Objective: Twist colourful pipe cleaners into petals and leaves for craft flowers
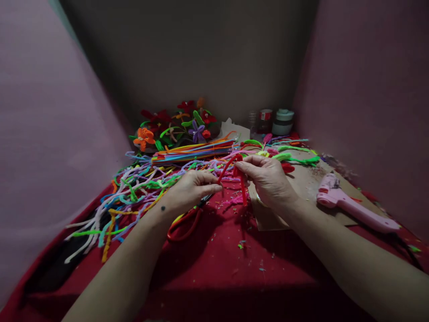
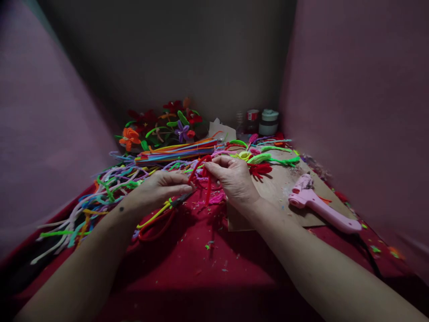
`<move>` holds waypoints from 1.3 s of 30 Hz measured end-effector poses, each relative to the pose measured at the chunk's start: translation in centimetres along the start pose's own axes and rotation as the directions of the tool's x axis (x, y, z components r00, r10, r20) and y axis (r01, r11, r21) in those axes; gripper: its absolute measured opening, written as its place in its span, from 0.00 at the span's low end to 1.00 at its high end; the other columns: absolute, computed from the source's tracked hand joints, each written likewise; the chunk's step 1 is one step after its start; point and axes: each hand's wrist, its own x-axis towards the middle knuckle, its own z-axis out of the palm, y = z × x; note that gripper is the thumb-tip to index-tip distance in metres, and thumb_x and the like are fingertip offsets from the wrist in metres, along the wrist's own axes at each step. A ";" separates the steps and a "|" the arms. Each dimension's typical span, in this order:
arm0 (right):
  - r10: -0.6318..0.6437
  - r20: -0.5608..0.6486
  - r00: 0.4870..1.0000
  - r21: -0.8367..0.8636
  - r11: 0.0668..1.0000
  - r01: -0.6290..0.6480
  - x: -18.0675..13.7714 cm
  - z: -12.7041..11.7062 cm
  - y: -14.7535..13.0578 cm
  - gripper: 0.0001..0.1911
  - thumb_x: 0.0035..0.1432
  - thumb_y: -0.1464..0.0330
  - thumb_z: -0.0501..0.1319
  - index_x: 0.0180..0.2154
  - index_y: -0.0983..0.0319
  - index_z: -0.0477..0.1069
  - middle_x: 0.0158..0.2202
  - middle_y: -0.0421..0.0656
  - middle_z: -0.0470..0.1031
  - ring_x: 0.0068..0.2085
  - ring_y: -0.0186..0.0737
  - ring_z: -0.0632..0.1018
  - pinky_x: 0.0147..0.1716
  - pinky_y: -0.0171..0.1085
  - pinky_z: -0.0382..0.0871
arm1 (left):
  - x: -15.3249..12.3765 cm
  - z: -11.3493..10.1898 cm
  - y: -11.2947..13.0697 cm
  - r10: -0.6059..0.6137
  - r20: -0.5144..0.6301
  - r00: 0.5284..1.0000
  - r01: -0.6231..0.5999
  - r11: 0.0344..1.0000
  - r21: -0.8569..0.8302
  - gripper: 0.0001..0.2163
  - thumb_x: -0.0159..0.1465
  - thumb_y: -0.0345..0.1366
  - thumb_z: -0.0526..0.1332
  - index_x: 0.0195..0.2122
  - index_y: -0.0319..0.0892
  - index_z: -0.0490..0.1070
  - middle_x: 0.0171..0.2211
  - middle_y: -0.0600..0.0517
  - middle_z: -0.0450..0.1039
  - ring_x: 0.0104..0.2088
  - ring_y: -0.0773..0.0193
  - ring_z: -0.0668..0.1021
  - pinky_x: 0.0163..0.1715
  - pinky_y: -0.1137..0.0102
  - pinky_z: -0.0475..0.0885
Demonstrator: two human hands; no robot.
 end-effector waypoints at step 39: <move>0.202 0.040 0.979 -0.056 0.978 -0.199 -0.9 0.8 0.7 0.06 0.42 0.69 0.60 0.18 0.63 0.64 0.15 0.33 0.60 0.18 0.27 0.60 0.19 0.32 0.51 | -0.6 3.4 -0.2 0.304 -0.321 0.897 -0.220 0.937 0.272 0.13 0.60 0.37 0.56 0.20 0.40 0.65 0.16 0.57 0.61 0.18 0.73 0.63 0.20 0.76 0.59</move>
